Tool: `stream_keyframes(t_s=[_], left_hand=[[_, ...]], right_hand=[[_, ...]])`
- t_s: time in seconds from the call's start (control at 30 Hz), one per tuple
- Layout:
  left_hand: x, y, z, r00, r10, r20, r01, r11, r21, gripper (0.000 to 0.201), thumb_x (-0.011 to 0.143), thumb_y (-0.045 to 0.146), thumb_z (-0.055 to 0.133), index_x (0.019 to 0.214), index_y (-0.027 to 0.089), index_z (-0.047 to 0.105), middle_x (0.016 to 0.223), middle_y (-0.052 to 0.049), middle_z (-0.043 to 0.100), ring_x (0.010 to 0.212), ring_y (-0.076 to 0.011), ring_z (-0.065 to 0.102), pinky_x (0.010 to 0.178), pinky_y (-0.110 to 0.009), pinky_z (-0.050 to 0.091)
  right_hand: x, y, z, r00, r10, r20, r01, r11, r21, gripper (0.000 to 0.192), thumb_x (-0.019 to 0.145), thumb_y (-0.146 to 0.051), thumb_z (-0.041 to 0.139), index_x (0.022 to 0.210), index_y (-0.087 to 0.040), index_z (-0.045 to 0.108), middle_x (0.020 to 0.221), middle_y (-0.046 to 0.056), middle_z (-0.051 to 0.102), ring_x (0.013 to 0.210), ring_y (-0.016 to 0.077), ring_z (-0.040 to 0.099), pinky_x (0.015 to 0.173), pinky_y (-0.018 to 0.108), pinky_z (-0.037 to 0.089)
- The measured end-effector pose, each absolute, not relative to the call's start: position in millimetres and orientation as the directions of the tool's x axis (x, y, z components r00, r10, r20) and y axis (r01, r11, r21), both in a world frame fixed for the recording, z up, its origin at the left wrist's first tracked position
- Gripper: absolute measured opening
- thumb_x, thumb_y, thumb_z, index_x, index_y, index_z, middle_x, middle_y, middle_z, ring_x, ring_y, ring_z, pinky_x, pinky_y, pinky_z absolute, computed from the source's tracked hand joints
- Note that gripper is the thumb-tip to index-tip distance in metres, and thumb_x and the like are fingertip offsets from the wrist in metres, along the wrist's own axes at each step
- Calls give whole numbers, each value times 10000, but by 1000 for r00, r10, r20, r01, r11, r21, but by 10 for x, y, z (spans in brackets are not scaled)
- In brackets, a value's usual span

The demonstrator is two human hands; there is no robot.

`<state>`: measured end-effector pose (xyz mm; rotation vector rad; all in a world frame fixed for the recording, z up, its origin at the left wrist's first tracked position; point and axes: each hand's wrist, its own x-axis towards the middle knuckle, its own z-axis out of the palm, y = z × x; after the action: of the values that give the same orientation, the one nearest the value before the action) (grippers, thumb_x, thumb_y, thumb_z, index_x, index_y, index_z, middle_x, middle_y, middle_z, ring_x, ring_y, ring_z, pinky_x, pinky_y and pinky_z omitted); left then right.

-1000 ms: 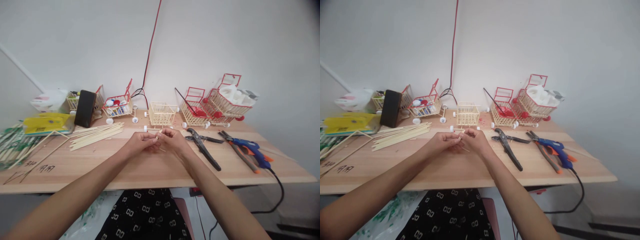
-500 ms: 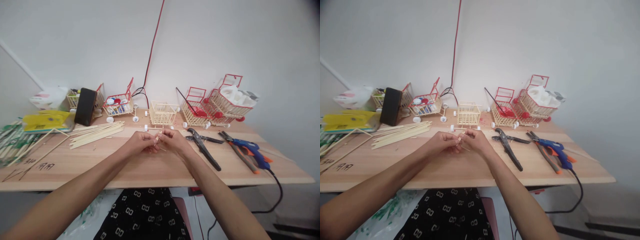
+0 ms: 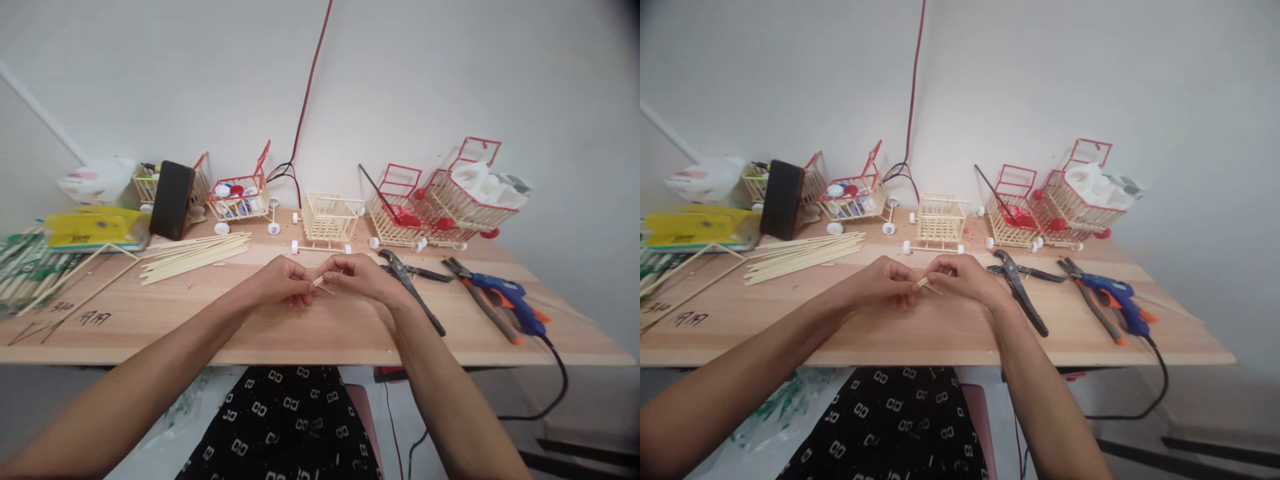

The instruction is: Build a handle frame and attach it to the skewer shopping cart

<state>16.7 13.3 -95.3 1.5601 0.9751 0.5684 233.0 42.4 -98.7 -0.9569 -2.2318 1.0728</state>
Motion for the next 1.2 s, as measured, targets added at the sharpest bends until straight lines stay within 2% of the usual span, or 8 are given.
stream_keyframes(t_s=[0.2,0.33,0.43,0.57,0.7,0.9,1.1,1.2], left_hand=[[156,134,-938,548,821,-158,320,-31,947,199,761,274,639,626,139,695,581,-35,673,466,-90,556,462,-184,410],[119,133,-902,568,807,-163,292,-12,956,307,802,390,635,664,130,723,618,-79,701,491,-118,590,485,-215,431],[81,145,-896,555,817,-156,203,49,978,407,830,490,596,800,115,750,731,-129,738,603,-169,661,533,-245,464],[55,175,-939,516,838,-177,44,181,983,437,846,501,581,962,105,724,941,-164,742,804,-204,703,659,-276,510],[76,171,-954,516,829,-214,55,217,975,465,845,508,578,992,87,711,994,-179,732,816,-198,703,664,-262,505],[172,142,-939,457,866,-204,260,89,961,403,808,484,619,909,107,716,790,-117,745,646,-161,677,541,-214,474],[277,127,-970,372,926,-71,359,-73,930,248,793,340,616,690,122,673,586,-39,667,505,-114,591,470,-186,405],[277,134,-981,363,932,2,422,-166,891,219,797,281,574,673,129,669,541,-9,622,464,-92,518,455,-184,355]], right_hand=[[2298,343,-929,-650,755,88,419,453,-787,169,853,-301,565,862,-168,670,655,-24,560,587,89,452,533,209,331],[2305,356,-942,-642,762,87,422,446,-789,172,852,-320,562,852,-170,647,647,-31,536,582,93,439,529,213,321],[2320,387,-973,-641,762,95,392,432,-812,202,856,-362,561,839,-173,629,649,-35,520,575,93,424,522,217,308],[2327,407,-1001,-645,759,88,378,416,-827,219,861,-381,556,855,-175,630,656,-35,511,568,90,403,525,221,305],[2324,410,-1016,-642,761,91,387,423,-819,233,862,-394,555,842,-171,620,659,-34,501,576,89,397,519,217,291],[2304,408,-1028,-618,781,89,426,428,-797,211,858,-364,550,858,-166,626,631,-46,472,564,84,389,510,206,280],[2221,359,-981,-561,815,147,466,457,-758,144,828,-279,566,817,-155,640,622,-39,537,564,80,419,517,197,287],[2182,332,-952,-531,827,182,476,469,-744,111,824,-223,553,808,-154,639,657,-30,583,585,81,452,540,195,313]])
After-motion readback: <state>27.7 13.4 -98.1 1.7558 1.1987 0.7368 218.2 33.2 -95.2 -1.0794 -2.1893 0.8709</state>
